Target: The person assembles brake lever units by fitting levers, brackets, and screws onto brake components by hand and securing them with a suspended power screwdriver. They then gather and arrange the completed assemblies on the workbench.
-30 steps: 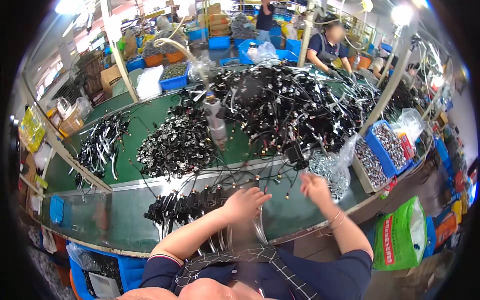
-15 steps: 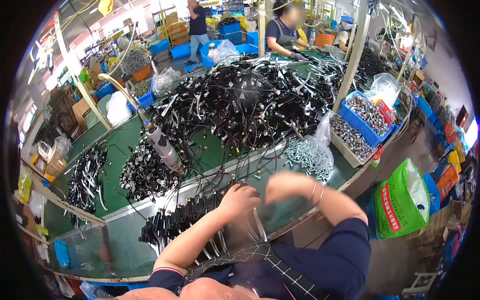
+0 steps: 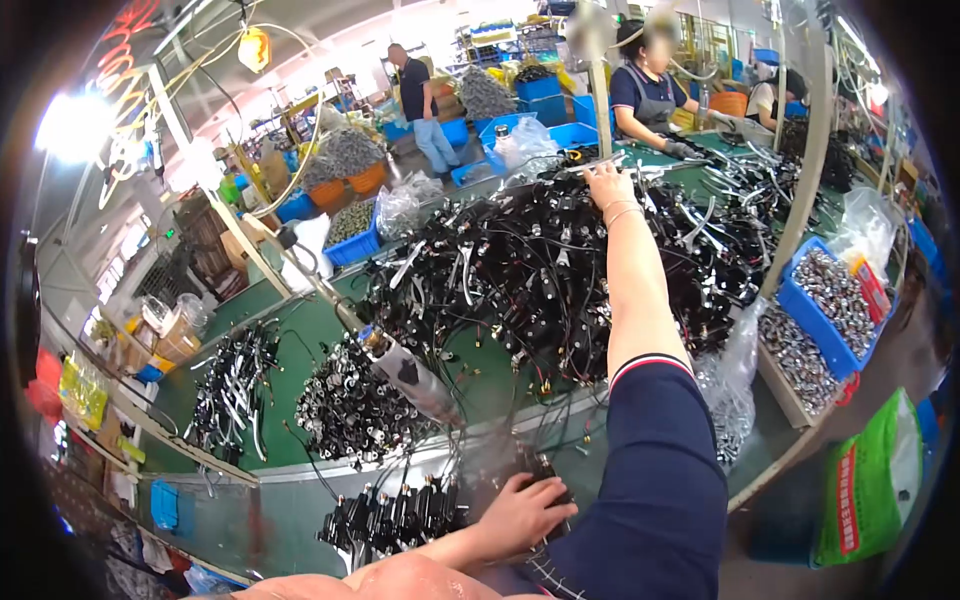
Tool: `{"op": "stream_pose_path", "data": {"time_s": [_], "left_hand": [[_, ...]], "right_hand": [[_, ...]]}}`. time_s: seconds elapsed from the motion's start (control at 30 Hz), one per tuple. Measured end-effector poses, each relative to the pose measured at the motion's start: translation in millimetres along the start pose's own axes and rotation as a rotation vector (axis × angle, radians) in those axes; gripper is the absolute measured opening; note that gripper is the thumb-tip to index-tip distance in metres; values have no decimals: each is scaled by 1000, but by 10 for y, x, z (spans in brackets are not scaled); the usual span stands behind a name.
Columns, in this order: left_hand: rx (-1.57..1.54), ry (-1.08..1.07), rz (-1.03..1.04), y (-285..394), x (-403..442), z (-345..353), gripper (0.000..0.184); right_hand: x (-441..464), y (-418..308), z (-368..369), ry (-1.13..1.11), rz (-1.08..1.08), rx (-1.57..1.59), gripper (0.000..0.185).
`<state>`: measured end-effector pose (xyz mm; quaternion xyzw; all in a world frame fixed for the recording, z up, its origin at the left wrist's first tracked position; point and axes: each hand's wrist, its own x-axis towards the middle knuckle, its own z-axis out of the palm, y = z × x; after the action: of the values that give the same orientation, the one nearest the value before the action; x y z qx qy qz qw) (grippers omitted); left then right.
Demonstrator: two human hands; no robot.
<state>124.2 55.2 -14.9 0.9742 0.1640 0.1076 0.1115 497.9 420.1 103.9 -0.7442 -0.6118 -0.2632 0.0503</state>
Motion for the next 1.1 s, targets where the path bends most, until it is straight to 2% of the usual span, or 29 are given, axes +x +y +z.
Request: {"op": "stream_pose_path", "data": {"time_s": [0.07,0.13,0.17,0.27,0.3,0.4,0.43,0.47,0.5,0.53,0.57,0.6,0.63,0.67,0.73,0.77,0.8,0.87,0.93,0.97,1.0,1.07,1.1], "left_hand": [[-20,35,-19,-23,2,80,36],[-18,12,-12,-36,-19,127,38],[-11,4,-7,-62,-9,125,39],[1,-19,-8,-49,25,70,41],[4,-22,-20,-23,29,65,40],[8,-3,-30,-7,48,19,37],[13,12,-26,-5,61,14,34],[15,28,-26,11,60,18,32],[13,34,-29,21,62,10,29],[-36,112,-22,21,67,33,27],[-28,100,-28,29,73,7,26],[-33,81,-36,45,78,-21,26],[12,81,-30,46,80,-9,24],[46,77,-27,44,72,15,23],[-44,108,4,1,47,-7,30],[-42,140,2,20,7,38,30],[-25,182,4,9,13,58,29],[-16,190,0,-3,18,91,28],[-46,178,-13,9,14,70,37],[-83,157,-87,65,37,8,48],[-136,136,-131,81,48,-25,56],[-142,138,-261,199,138,-141,56],[-60,251,-192,153,186,-46,59]], "right_hand": [[65,34,76,-9,-11,65,39],[150,88,69,40,-185,140,35],[147,71,13,91,-230,52,31],[201,26,-7,-42,-275,13,21],[301,100,257,233,-391,-53,11],[-113,9,-304,206,-434,-98,9],[-294,-9,-488,272,-503,-81,5],[-522,6,-680,239,-549,16,5],[-841,-103,-983,93,-403,21,9],[-1150,-121,-1080,102,-481,44,12],[-1436,-147,-1041,28,-460,61,23],[-1818,-161,-1280,-214,-402,234,37],[-2138,-135,-1112,-285,-348,418,48],[-2466,-133,-981,-370,-242,559,44],[-3157,-101,-788,-463,-74,1255,40],[-3514,-127,-934,-522,101,1121,35],[-3885,-207,-970,-382,117,1215,29],[-4542,-352,-999,-467,531,1609,22],[-5089,-546,-1023,-373,578,1497,23],[-5315,-655,-990,-295,532,1470,22],[-5525,-734,-984,-247,453,1267,24],[-5624,-897,-1332,-270,386,1225,25],[-5701,-938,-1263,-374,391,1259,28]]}}
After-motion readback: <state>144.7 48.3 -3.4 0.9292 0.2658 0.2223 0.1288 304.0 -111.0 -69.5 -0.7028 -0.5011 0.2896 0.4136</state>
